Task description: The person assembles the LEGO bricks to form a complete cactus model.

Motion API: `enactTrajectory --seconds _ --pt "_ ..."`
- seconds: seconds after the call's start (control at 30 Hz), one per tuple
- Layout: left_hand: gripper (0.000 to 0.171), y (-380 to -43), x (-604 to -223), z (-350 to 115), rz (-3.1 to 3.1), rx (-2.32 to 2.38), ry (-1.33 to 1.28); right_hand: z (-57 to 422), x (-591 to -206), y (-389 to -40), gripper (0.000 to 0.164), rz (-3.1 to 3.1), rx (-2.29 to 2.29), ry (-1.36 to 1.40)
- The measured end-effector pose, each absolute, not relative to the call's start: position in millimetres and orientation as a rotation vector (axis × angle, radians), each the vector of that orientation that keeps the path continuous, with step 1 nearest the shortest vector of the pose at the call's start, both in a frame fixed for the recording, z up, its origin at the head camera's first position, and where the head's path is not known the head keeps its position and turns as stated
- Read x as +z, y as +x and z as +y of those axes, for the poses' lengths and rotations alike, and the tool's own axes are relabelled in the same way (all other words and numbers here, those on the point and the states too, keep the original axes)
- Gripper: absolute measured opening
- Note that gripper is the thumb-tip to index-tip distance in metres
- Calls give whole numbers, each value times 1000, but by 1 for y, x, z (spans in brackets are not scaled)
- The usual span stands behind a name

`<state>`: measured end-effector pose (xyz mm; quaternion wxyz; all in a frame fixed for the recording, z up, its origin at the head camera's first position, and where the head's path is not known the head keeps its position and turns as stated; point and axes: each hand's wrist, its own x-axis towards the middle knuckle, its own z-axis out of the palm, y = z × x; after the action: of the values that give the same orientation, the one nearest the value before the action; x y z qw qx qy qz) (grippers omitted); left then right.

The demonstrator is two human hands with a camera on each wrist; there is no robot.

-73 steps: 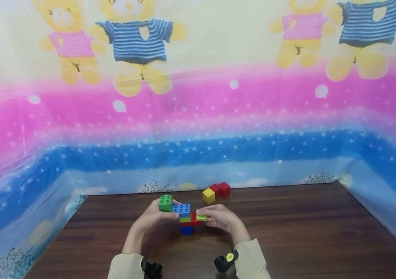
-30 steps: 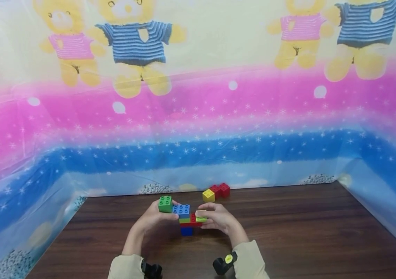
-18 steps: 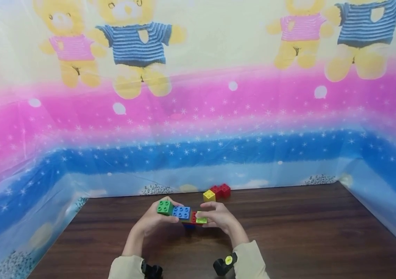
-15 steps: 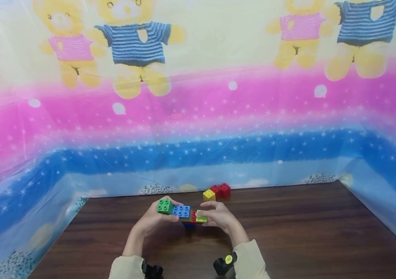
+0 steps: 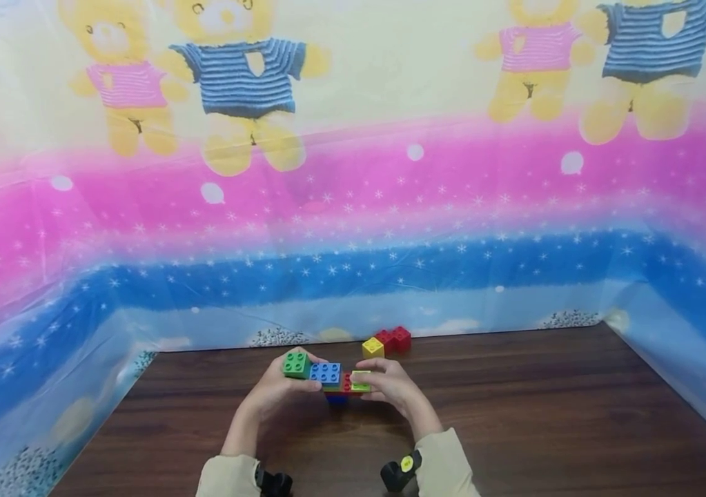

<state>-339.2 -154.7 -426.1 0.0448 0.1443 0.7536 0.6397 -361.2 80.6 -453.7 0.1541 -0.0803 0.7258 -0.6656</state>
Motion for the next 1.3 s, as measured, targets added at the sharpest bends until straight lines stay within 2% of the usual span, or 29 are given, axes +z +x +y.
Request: enactTrajectory --seconds 0.7,1.3 --pt "41 -339 -424 -146 2295 2002 413 85 -460 -368 51 2105 -2024 -313" --pt "42 -338 -427 -141 2270 2029 313 99 -470 -377 39 2111 -2344 -31"
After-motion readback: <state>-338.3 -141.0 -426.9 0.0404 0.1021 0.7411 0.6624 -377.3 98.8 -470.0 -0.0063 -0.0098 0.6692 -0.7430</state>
